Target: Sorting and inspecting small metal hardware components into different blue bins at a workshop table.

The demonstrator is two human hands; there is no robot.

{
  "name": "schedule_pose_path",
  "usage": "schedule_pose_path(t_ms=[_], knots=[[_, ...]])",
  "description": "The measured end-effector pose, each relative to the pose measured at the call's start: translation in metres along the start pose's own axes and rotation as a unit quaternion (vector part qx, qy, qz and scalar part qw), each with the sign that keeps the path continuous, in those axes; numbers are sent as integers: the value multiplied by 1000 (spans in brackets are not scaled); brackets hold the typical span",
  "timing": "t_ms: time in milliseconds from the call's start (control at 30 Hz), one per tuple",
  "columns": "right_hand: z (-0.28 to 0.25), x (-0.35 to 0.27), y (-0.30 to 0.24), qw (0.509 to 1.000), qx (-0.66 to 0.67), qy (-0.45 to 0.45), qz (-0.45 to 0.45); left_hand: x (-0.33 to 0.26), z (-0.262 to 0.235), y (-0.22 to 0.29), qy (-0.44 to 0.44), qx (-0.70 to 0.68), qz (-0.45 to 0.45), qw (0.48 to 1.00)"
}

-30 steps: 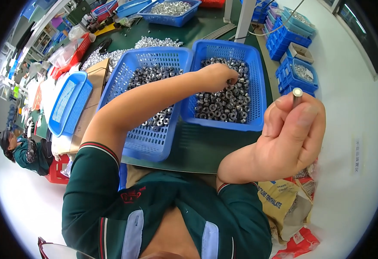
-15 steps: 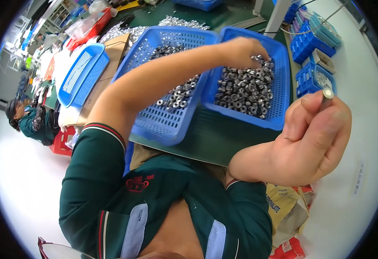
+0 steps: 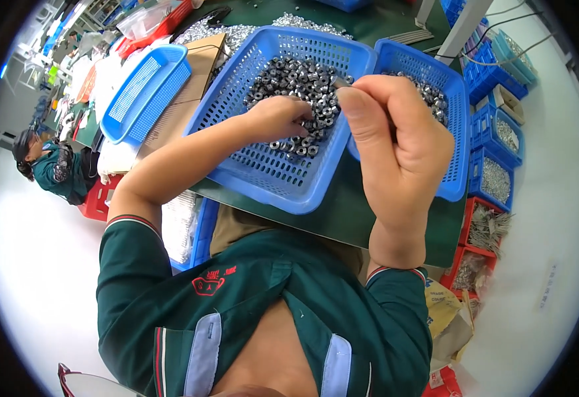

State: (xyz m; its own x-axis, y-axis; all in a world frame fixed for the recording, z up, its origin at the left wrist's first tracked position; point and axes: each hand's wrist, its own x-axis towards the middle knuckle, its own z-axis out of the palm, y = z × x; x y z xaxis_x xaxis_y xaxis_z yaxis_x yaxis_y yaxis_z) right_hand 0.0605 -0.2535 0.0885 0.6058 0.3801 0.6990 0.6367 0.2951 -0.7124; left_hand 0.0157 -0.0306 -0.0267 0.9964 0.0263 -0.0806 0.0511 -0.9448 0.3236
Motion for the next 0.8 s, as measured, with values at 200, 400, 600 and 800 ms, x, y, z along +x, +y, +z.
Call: schedule_pose_path(t_ms=[200, 400, 600, 800], knots=[[11, 2, 9, 998, -37, -55, 2, 5, 19, -6, 74, 5, 25, 997], [14, 13, 20, 989, -62, -113, 70, 10, -3, -9, 102, -204, -5, 974], [13, 20, 48, 963, -218, -151, 37, -12, -50, -7, 31, -704, 44, 708], [29, 14, 59, 962, -215, -169, 10, -18, -53, -4, 6, -735, 77, 674]])
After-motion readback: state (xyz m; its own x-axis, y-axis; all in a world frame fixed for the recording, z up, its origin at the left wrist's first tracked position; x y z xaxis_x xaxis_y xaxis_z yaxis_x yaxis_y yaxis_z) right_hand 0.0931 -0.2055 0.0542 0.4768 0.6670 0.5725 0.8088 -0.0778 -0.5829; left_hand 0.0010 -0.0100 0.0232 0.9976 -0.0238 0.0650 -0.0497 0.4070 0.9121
